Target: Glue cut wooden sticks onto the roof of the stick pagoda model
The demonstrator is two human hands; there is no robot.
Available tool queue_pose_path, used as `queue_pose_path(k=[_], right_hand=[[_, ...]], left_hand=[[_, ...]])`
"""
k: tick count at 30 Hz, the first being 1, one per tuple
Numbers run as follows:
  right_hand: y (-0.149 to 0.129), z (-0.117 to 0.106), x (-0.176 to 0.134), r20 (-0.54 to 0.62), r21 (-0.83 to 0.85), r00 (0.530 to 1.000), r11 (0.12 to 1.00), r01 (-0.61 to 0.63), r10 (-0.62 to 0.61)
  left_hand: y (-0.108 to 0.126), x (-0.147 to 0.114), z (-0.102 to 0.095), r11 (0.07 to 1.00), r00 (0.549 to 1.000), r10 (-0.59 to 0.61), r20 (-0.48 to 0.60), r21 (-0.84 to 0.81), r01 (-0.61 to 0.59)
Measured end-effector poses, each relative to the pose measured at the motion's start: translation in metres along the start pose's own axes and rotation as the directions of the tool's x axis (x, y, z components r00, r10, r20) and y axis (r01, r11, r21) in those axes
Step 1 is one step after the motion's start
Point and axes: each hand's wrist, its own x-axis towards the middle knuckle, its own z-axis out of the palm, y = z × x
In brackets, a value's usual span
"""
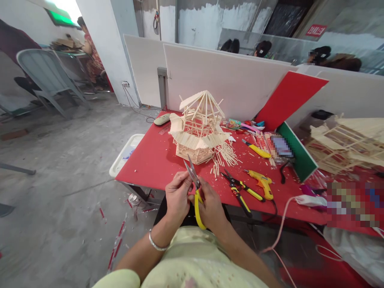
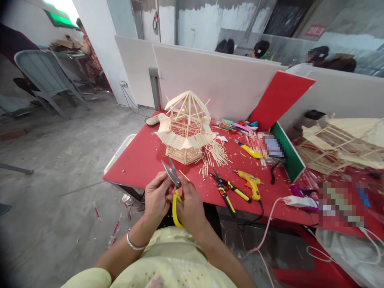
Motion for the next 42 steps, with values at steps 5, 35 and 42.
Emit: queue_pose_path(k=[5,35,42], right_hand=[[0.001,-0.001,-0.002,-0.012,0.036,0.999,0.999,-0.032,0.032],[-0.005,-0.007,-0.002,-0.010,-0.136,0.999,0.990,-0.033,0.032],[-0.002,-0.007,-0.002,-0.004,-0.160,1.000,0.987,-0.027,0.027]], left_hand=[[-0.003,0.000,-0.002,1.000,1.000,0.004,-0.004,-0.009,-0.005],[-0.008,-0.003,0.001,0.995,0.998,0.068,0.014,0.072,-0.069],[-0.010,-0.003,0.000,0.997,0.998,0.068,0.013,0.044,-0.068]])
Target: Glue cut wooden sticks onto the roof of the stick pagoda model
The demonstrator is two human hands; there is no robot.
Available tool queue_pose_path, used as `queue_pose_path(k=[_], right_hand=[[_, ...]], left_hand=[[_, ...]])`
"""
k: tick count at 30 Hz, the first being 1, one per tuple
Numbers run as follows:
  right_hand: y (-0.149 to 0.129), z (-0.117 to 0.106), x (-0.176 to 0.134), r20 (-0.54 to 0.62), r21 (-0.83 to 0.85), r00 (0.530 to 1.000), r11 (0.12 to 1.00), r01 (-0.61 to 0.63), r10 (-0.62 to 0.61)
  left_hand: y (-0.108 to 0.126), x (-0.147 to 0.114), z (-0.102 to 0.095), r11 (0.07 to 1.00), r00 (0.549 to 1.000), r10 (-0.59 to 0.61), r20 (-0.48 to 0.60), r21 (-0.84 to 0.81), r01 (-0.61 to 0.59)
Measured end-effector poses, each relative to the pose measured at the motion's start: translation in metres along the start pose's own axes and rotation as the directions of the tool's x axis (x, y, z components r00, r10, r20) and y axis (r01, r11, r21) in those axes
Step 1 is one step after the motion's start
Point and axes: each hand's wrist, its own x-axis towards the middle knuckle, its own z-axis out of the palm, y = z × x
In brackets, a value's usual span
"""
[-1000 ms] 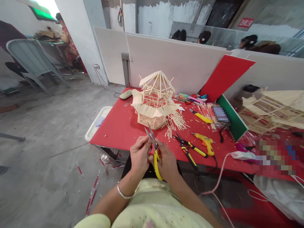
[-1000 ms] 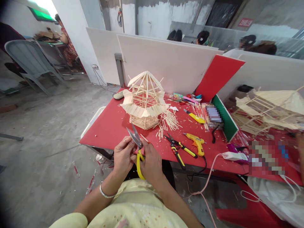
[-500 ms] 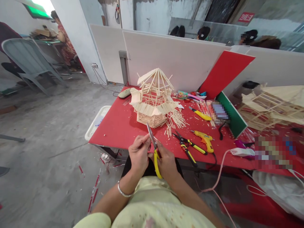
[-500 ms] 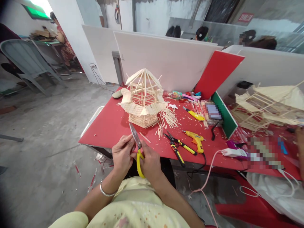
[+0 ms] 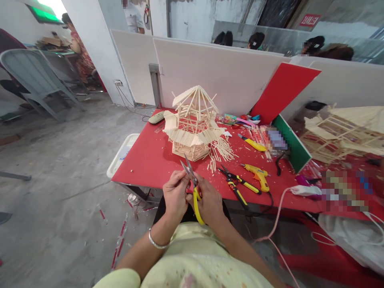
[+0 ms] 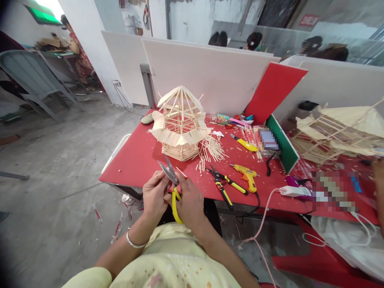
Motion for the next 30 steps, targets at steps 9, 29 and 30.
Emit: queue_pose_path(k=[9,29,30], right_hand=[[0.0083,0.0070,-0.0046,-0.086,0.051,0.996,0.999,0.000,0.005],[0.0080,-0.0004,0.0031,-0.098,-0.028,0.995,0.999,0.030,-0.032],[0.0085,0.0008,0.0029,-0.114,-0.030,0.993,0.999,0.034,-0.037]], left_hand=[[0.0009,-0.0031,0.0039,1.000,1.000,-0.014,-0.015,-0.020,0.014],[-0.0008,0.0007,0.0024,0.998,0.999,-0.027,-0.047,-0.060,0.024],[-0.0004,0.0004,0.0030,0.996,0.997,-0.056,-0.049,-0.078,0.052]])
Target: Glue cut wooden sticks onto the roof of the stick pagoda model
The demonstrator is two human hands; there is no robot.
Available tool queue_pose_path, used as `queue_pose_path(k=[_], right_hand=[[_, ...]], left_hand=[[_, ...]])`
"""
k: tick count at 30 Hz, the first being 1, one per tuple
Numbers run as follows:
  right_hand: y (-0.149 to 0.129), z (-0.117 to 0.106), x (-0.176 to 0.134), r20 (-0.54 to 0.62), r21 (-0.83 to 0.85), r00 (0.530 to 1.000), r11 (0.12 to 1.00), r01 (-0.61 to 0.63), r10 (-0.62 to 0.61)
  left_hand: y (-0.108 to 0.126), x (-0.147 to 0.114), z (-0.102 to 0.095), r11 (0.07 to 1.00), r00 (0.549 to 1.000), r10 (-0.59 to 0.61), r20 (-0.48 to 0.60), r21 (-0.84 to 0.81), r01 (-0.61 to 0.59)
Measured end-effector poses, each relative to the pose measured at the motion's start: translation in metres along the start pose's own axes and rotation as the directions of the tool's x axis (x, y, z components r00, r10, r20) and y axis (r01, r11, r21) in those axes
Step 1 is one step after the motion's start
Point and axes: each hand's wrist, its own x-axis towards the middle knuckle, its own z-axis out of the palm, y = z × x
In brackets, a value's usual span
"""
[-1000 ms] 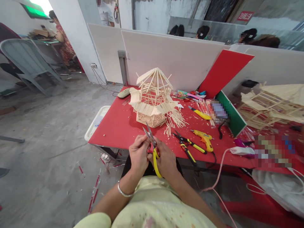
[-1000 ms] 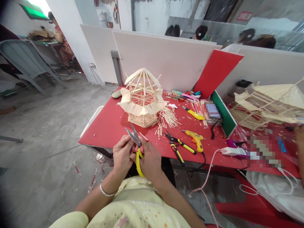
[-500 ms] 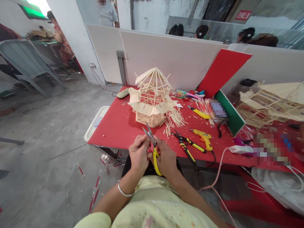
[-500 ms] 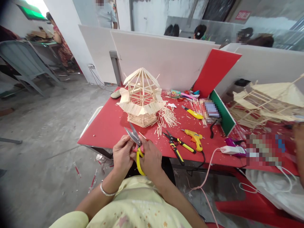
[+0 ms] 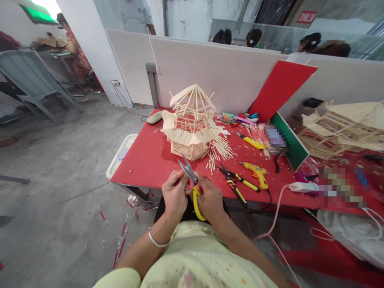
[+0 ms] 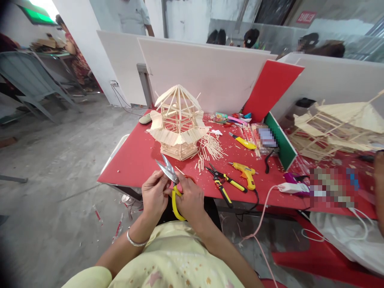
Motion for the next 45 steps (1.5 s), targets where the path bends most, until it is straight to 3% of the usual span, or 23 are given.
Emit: queue_pose_path(k=[8,12,17,25,45], right_hand=[[0.004,0.012,-0.006,-0.099,0.070,0.995,0.997,-0.026,0.033],[0.005,0.005,-0.002,-0.075,0.089,0.993,0.993,-0.079,0.086],[0.004,0.000,-0.002,-0.014,0.035,0.998,0.998,-0.054,0.054],[-0.006,0.002,-0.002,0.067,0.026,0.993,0.994,-0.103,0.101],[-0.012,-0.002,-0.007,0.028,-0.066,0.998,0.996,-0.061,0.063]], left_hand=[[0.001,-0.002,0.002,0.980,0.982,-0.190,-0.001,-0.061,0.190],[-0.001,0.001,0.002,0.989,0.992,-0.126,-0.015,-0.074,0.125],[-0.003,0.004,0.000,0.996,0.998,-0.061,0.011,-0.059,0.062],[-0.006,0.002,-0.001,0.997,0.998,-0.069,0.006,-0.033,0.069],[-0.014,0.001,0.000,0.994,0.992,0.104,0.071,0.028,-0.107]])
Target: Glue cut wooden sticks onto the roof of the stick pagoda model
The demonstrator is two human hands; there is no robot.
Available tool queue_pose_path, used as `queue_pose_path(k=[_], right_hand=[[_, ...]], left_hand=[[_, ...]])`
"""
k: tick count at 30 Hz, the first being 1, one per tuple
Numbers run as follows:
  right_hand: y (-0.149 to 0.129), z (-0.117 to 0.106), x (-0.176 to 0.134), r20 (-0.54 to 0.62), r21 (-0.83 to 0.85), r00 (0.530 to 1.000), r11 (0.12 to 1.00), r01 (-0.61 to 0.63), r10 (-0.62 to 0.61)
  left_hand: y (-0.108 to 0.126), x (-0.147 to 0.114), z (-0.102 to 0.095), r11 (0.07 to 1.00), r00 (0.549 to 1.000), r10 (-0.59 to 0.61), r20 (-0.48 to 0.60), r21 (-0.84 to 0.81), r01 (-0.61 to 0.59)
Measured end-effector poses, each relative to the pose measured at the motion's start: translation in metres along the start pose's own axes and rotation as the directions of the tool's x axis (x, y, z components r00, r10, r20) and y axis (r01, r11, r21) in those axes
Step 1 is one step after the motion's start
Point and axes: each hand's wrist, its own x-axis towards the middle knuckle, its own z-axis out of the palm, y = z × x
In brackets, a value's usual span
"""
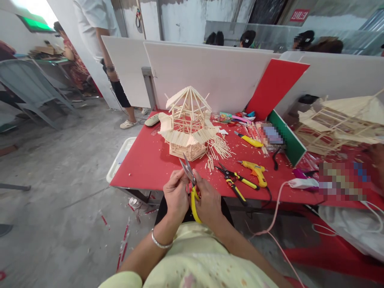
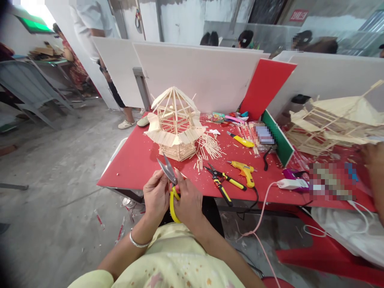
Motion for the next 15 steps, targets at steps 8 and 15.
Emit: queue_pose_path(k=[8,15], right_hand=[[0.009,0.012,-0.005,-0.039,0.059,0.999,0.998,0.017,-0.015],[0.004,0.005,-0.001,0.002,0.009,1.000,1.000,0.006,-0.006]], left_hand=[[-0.004,-0.004,0.001,0.997,0.998,0.060,-0.018,0.058,-0.059],[-0.001,-0.001,0.002,1.000,1.000,0.020,-0.015,0.011,-0.020]])
